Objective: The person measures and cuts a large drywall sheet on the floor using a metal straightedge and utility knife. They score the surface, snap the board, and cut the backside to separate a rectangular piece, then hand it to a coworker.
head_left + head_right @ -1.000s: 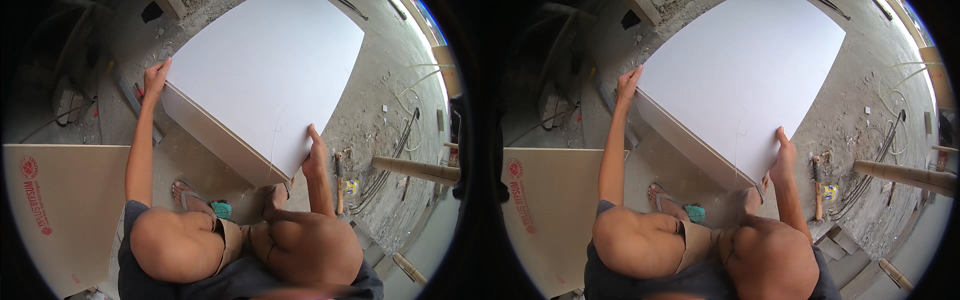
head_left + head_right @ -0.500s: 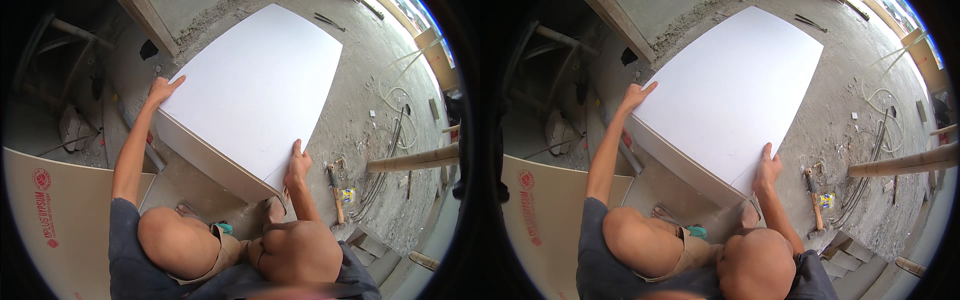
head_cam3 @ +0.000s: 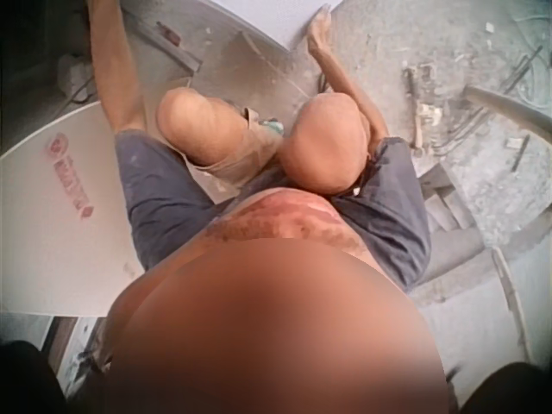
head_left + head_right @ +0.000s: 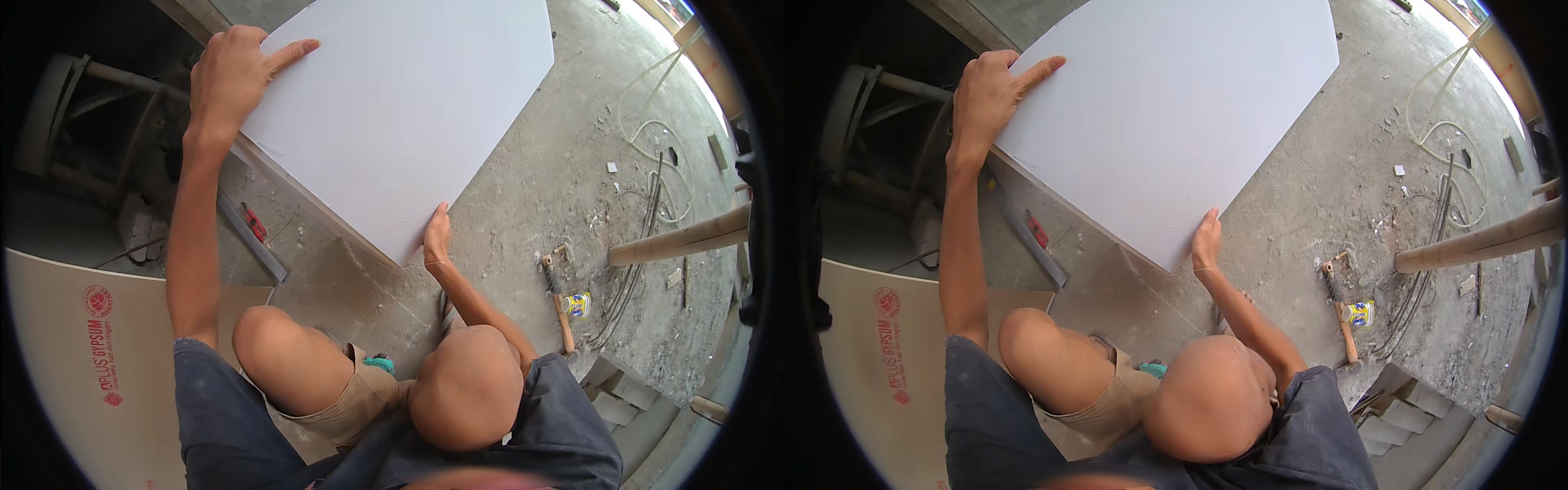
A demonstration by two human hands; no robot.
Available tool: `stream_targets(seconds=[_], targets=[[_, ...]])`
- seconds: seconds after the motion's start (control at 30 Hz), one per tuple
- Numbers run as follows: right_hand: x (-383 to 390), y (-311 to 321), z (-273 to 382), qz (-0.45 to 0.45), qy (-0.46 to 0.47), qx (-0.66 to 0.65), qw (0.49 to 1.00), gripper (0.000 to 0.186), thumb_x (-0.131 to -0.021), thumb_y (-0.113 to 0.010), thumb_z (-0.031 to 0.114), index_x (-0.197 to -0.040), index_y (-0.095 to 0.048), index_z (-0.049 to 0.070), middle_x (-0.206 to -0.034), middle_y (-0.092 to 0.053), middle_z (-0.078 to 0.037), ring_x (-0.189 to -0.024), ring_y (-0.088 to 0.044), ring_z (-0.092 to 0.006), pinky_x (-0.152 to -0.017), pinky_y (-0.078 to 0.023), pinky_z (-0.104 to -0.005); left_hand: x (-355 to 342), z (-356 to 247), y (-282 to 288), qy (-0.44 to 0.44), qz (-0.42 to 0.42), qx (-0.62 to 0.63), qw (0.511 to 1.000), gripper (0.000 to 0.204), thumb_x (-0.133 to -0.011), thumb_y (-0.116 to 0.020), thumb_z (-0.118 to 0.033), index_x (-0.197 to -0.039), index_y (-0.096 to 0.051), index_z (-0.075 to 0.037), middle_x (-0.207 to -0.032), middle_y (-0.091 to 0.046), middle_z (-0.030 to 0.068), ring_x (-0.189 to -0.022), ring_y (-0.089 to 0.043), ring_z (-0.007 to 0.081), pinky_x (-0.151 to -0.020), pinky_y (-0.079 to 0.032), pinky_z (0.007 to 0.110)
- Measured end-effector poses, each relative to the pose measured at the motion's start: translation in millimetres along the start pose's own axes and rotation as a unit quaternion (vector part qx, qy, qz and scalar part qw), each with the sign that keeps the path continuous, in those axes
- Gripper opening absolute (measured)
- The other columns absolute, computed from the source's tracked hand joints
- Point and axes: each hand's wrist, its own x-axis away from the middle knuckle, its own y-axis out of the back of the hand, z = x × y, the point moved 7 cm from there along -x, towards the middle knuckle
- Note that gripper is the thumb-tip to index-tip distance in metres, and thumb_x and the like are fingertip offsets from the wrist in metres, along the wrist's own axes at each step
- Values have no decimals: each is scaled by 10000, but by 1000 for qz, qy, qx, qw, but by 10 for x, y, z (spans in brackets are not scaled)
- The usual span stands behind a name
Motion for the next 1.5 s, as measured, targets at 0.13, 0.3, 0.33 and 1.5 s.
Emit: stream_targets(seconds=[0.13,0.3,0.33,1.5], targets=[[-102,-106,373,88,-22,176,980,682,-1126,-440,508,-1483,-460,-73,-1365,-611,-239,-1153,-681,-307,-932,-581,-439,206,-516,287,-72,-82,-32,993,679,-889,-730,-692,-670,-650,-53,-560,-645,124,-497,-679,285,-512,-541,387],[435,89,2183,39,340,76,937,589,-1021,-688,183,-1523,-448,-12,-1463,-513,-211,-1208,-647,-276,-971,-554,-430,538,-784,298,-91,-86,-69,990,591,-891,-762,-611,-694,-602,-77,-520,-619,84,-458,-657,237,-439,-481,321],[658,141,2650,24,455,98,885,618,-994,-712,148,-1545,-450,48,-1475,-501,-184,-1218,-637,-268,-1011,-537,-434,598,-808,281,-104,-93,-63,988,577,-894,-764,-602,-707,-602,-81,-514,-615,78,-448,-650,229,-432,-475,314],[1301,-1293,4136,174,582,579,543,345,-575,-770,-32,-905,-713,49,-955,-740,-66,-1000,-661,-265,-1092,-416,-435,3553,3618,-3632,523,255,-24,813,246,-928,-738,-169,-1094,-773,8,-1127,-732,274,-1095,-723,402,-934,-621,468]])
